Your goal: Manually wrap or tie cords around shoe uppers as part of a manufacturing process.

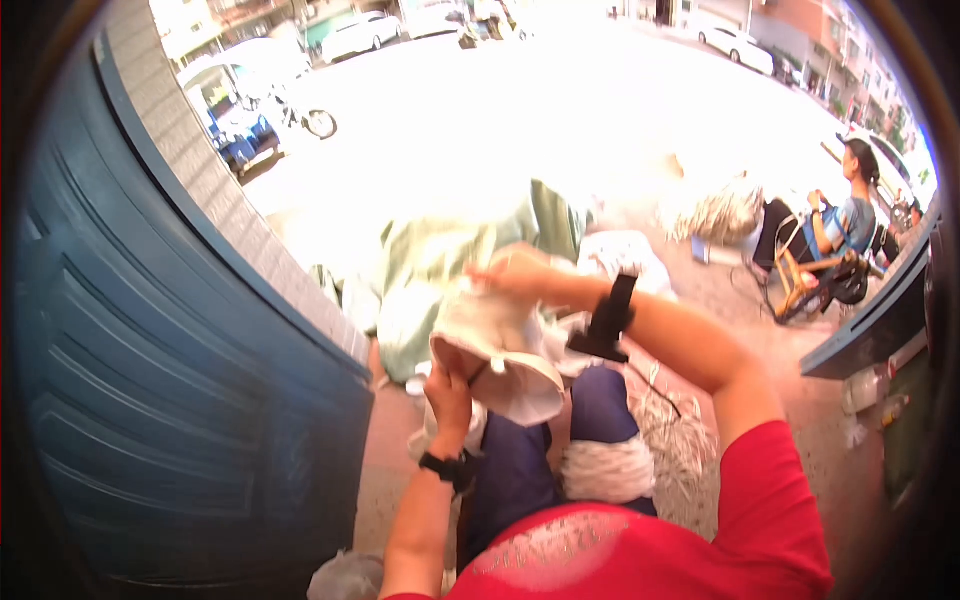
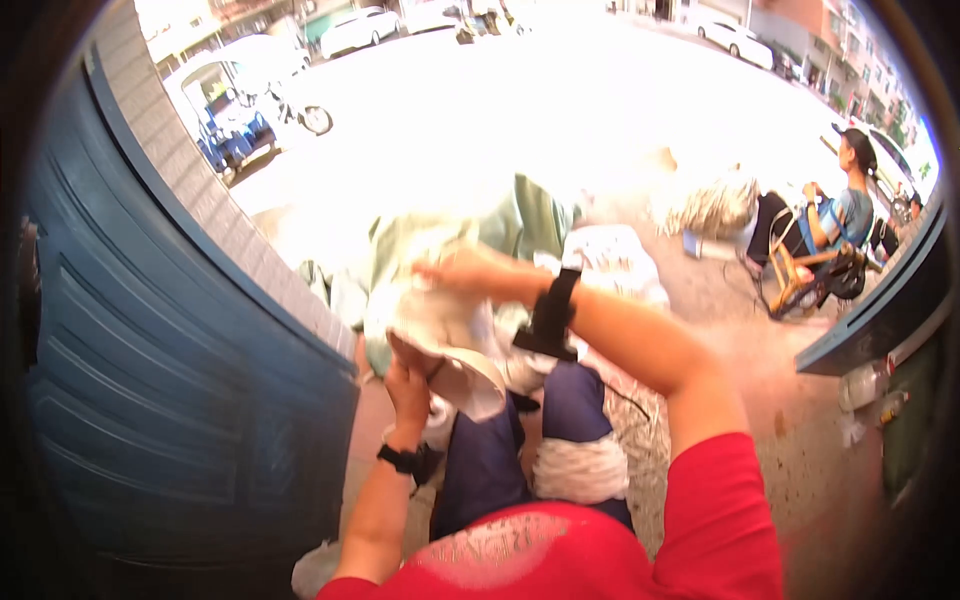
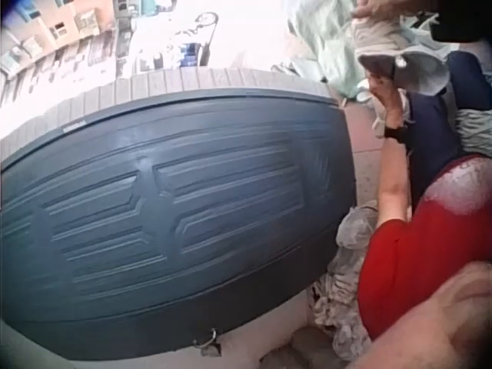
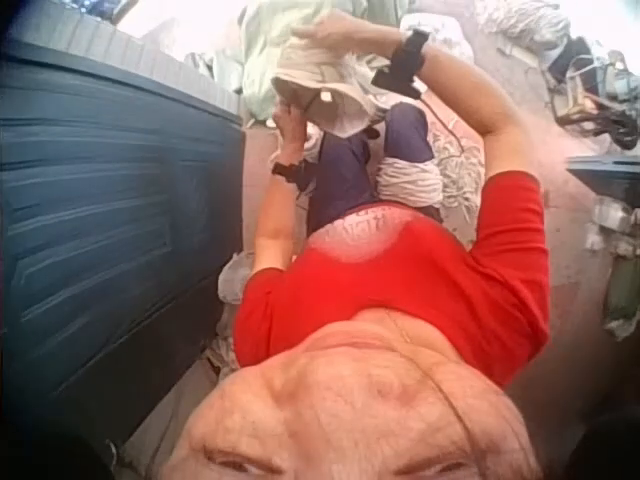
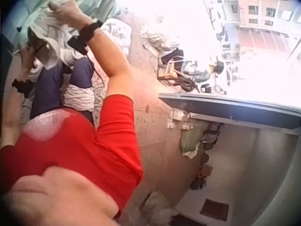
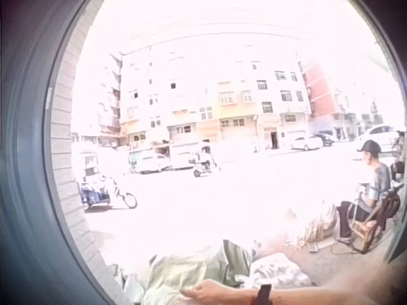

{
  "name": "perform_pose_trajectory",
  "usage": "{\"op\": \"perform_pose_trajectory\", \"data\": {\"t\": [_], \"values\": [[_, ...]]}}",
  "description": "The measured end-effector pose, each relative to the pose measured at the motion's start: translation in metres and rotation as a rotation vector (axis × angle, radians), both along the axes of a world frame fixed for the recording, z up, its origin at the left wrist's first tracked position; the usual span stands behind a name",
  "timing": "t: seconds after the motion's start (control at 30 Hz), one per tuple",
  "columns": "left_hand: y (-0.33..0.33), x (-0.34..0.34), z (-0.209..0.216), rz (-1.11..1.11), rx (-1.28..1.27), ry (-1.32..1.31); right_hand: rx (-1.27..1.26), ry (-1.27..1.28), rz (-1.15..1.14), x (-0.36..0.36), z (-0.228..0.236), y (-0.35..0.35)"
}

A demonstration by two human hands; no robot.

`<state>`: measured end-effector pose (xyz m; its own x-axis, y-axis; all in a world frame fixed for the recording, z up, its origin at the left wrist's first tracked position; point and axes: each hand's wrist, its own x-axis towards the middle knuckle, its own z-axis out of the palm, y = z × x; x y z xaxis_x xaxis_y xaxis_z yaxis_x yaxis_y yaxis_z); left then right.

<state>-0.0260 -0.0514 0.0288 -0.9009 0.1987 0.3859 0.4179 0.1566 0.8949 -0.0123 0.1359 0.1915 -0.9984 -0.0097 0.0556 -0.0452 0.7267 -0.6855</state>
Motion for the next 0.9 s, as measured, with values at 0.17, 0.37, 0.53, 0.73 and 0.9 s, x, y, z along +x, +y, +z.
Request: {"op": "perform_pose_trajectory", "data": {"t": [0.17, 0.37, 0.53, 0.73, 0.9], "values": [[-0.001, -0.002, -0.023, -0.103, 0.154, -0.087, -0.229, -0.151, -0.041, 0.011, 0.005, -0.035], [-0.004, -0.009, -0.014, 0.06, -0.174, 0.358, -0.432, -0.164, -0.11, 0.008, 0.004, -0.007], [0.005, 0.006, -0.007, 0.056, -0.336, 0.426, -0.086, -0.255, 0.024, 0.001, -0.015, -0.011], [0.008, -0.004, -0.005, 0.121, -0.412, 0.456, 0.293, -0.264, 0.132, 0.009, -0.016, -0.018], [0.006, -0.012, 0.003, 0.032, -0.349, 0.466, 0.758, 0.051, 0.139, 0.053, -0.041, -0.05]]}}
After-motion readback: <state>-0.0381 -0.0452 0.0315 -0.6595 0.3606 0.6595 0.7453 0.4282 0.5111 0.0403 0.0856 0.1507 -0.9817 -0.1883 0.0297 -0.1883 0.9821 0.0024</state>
